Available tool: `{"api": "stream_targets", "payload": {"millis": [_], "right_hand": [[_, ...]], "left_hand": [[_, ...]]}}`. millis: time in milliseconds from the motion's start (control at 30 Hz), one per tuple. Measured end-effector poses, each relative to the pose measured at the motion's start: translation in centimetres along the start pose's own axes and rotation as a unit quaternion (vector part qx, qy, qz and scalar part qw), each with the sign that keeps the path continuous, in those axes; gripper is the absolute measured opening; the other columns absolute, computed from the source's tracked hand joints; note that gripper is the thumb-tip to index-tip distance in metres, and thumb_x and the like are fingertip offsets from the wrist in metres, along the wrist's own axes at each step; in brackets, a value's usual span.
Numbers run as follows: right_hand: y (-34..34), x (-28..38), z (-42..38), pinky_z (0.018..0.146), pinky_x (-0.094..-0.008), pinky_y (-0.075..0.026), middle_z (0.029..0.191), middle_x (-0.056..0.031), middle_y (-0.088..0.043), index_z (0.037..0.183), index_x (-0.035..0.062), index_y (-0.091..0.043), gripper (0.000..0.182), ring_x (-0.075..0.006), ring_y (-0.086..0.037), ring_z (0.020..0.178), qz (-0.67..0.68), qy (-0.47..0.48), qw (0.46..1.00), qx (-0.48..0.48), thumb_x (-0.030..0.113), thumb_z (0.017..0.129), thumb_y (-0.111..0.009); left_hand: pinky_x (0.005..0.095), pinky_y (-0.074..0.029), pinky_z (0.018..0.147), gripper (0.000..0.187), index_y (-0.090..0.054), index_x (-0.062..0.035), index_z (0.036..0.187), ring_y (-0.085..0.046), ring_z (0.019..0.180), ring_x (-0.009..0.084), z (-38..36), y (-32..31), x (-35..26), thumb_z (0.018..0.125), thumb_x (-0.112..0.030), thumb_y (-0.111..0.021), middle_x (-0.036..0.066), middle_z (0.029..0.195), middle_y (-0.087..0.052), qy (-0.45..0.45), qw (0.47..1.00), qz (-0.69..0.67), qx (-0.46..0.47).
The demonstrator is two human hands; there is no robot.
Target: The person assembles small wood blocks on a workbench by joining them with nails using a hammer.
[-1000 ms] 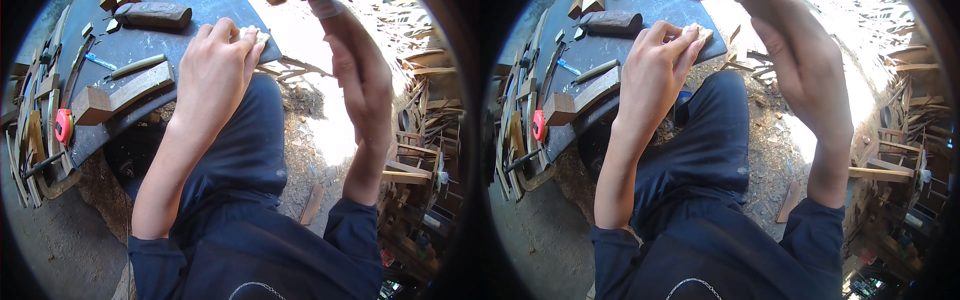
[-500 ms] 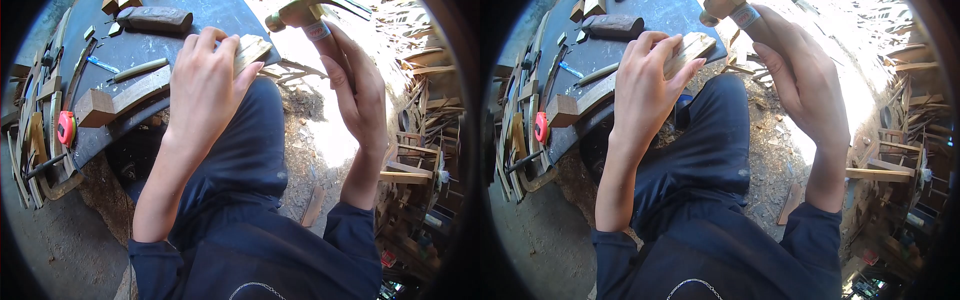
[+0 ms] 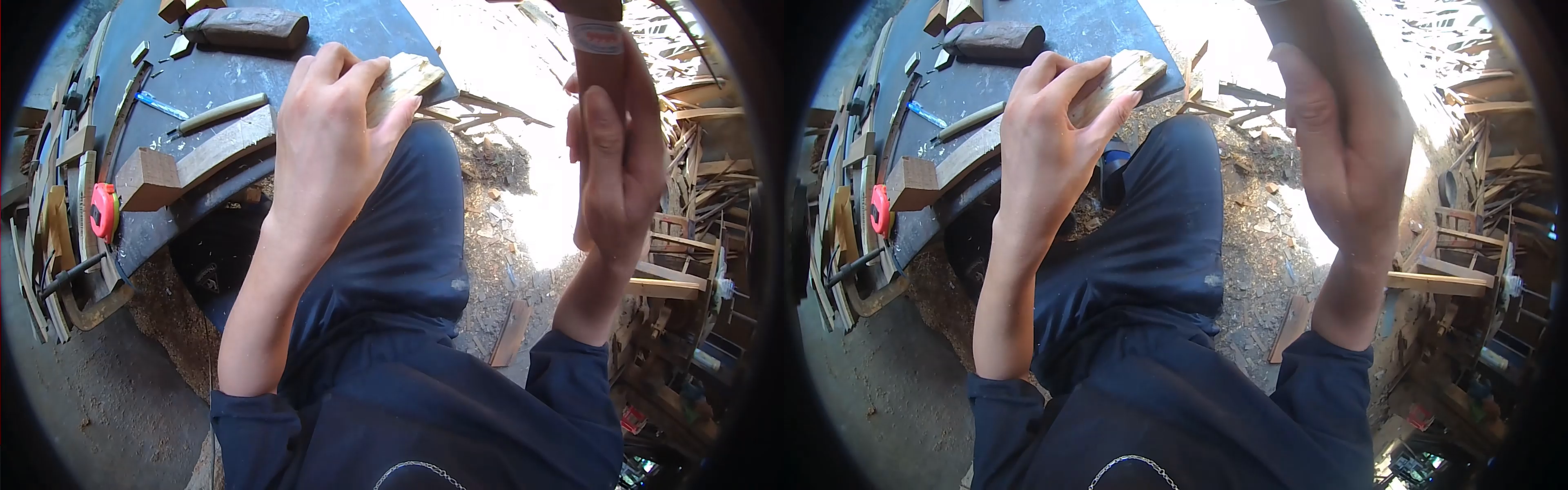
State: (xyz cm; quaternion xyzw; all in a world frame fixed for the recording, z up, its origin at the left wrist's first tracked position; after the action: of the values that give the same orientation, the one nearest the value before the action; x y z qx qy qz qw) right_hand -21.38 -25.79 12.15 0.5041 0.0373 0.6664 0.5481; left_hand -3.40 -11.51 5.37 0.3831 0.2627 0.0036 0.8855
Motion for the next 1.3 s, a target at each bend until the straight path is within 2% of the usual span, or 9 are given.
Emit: {"api": "stream_targets", "payload": {"millis": [133,400,567,600,733,833,933,1100,1300], "right_hand": [[-3.0,0.5,0.2,0.091,-0.0394,-0.055,0.122,-0.0195,-0.071,0.146,0.0015,-0.055,0.041,-0.0271,-0.070,0.109,-0.195,0.066,0.964,0.168,0.003,0.105,-0.057],[-0.6,0.0,0.4,0.059,-0.0256,-0.043,0.102,-0.0082,-0.068,0.153,0.0024,-0.050,0.047,-0.0070,-0.053,0.070,-0.012,0.046,0.999,-0.015,0.024,0.112,-0.053],[-3.3,-0.1,-0.3,0.098,-0.0396,-0.053,0.132,-0.0216,-0.069,0.149,0.0017,-0.052,0.042,-0.0293,-0.067,0.122,-0.159,0.054,0.977,0.131,0.016,0.110,-0.053],[-2.9,0.6,0.0,0.077,-0.0416,-0.054,0.101,-0.0210,-0.069,0.136,-0.0015,-0.060,0.034,-0.0352,-0.068,0.085,-0.104,0.108,0.987,0.051,0.009,0.104,-0.061],[-0.2,0.8,0.0,0.055,-0.0227,-0.042,0.102,-0.0067,-0.067,0.153,0.0008,-0.048,0.046,-0.0051,-0.051,0.065,0.029,0.045,0.998,-0.044,0.021,0.112,-0.051],[-1.6,0.0,-0.9,0.060,-0.0258,-0.047,0.106,-0.0090,-0.068,0.153,0.0008,-0.048,0.046,-0.0086,-0.058,0.070,-0.044,0.039,0.997,-0.053,0.022,0.112,-0.050],[-4.6,0.4,-1.3,0.101,-0.0421,-0.051,0.138,-0.0190,-0.066,0.150,-0.0006,-0.052,0.043,-0.0329,-0.066,0.124,-0.199,0.020,0.973,0.116,0.017,0.111,-0.052],[-1.3,1.0,-1.2,0.056,-0.0221,-0.043,0.097,-0.0058,-0.065,0.151,0.0004,-0.049,0.045,-0.0064,-0.052,0.063,-0.031,0.018,0.998,-0.052,0.022,0.112,-0.051],[-3.5,-0.5,-2.5,0.056,-0.0229,-0.045,0.105,-0.0086,-0.067,0.153,0.0008,-0.045,0.045,-0.0074,-0.054,0.064,-0.072,0.090,0.991,-0.067,0.018,0.112,-0.049]], "left_hand": [[0.0374,-0.056,0.080,0.038,-0.077,0.0002,0.113,-0.067,0.088,0.0265,0.0,0.0,-0.1,0.083,-0.022,-0.086,0.012,0.095,-0.066,0.003,1.000,-0.005,0.001],[0.0378,-0.055,0.080,0.038,-0.076,0.0002,0.114,-0.066,0.089,0.0264,-0.1,0.0,0.0,0.084,-0.022,-0.086,0.012,0.095,-0.065,-0.003,1.000,-0.001,-0.001],[0.0386,-0.055,0.081,0.038,-0.076,0.0000,0.114,-0.065,0.090,0.0263,-0.1,0.1,0.0,0.085,-0.023,-0.085,0.012,0.095,-0.065,-0.005,1.000,0.001,-0.001],[0.0387,-0.054,0.081,0.038,-0.076,0.0001,0.113,-0.065,0.090,0.0265,-0.1,0.1,0.1,0.085,-0.023,-0.085,0.012,0.095,-0.065,-0.005,1.000,0.002,-0.005],[0.0389,-0.054,0.082,0.037,-0.076,0.0003,0.112,-0.065,0.090,0.0274,-0.3,-0.1,0.2,0.085,-0.023,-0.085,0.012,0.095,-0.065,-0.003,1.000,-0.003,-0.007],[0.0388,-0.054,0.083,0.037,-0.076,0.0004,0.112,-0.065,0.090,0.0277,-0.2,0.1,0.1,0.085,-0.023,-0.084,0.012,0.094,-0.065,-0.003,1.000,-0.007,-0.007],[0.0388,-0.054,0.083,0.037,-0.076,0.0002,0.113,-0.065,0.091,0.0276,-0.2,0.2,0.1,0.085,-0.023,-0.084,0.012,0.094,-0.065,-0.003,1.000,-0.006,-0.009],[0.0392,-0.054,0.083,0.037,-0.076,0.0001,0.112,-0.065,0.091,0.0277,-0.4,0.0,0.1,0.085,-0.023,-0.084,0.012,0.094,-0.065,0.001,1.000,-0.005,-0.008],[0.0398,-0.053,0.083,0.037,-0.076,0.0001,0.112,-0.065,0.091,0.0279,-0.3,0.1,0.1,0.085,-0.024,-0.084,0.012,0.094,-0.065,0.000,1.000,-0.012,-0.009]]}}
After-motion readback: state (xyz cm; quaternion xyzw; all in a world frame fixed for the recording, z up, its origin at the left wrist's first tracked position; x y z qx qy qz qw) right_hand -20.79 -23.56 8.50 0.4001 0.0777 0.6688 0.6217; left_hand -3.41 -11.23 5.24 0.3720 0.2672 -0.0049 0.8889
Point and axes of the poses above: each hand's wrist, its own z-axis towards the middle knuckle, its own y-axis out of the back of the hand, x = y × z, the point moved 6 cm from there along z, towards the middle knuckle
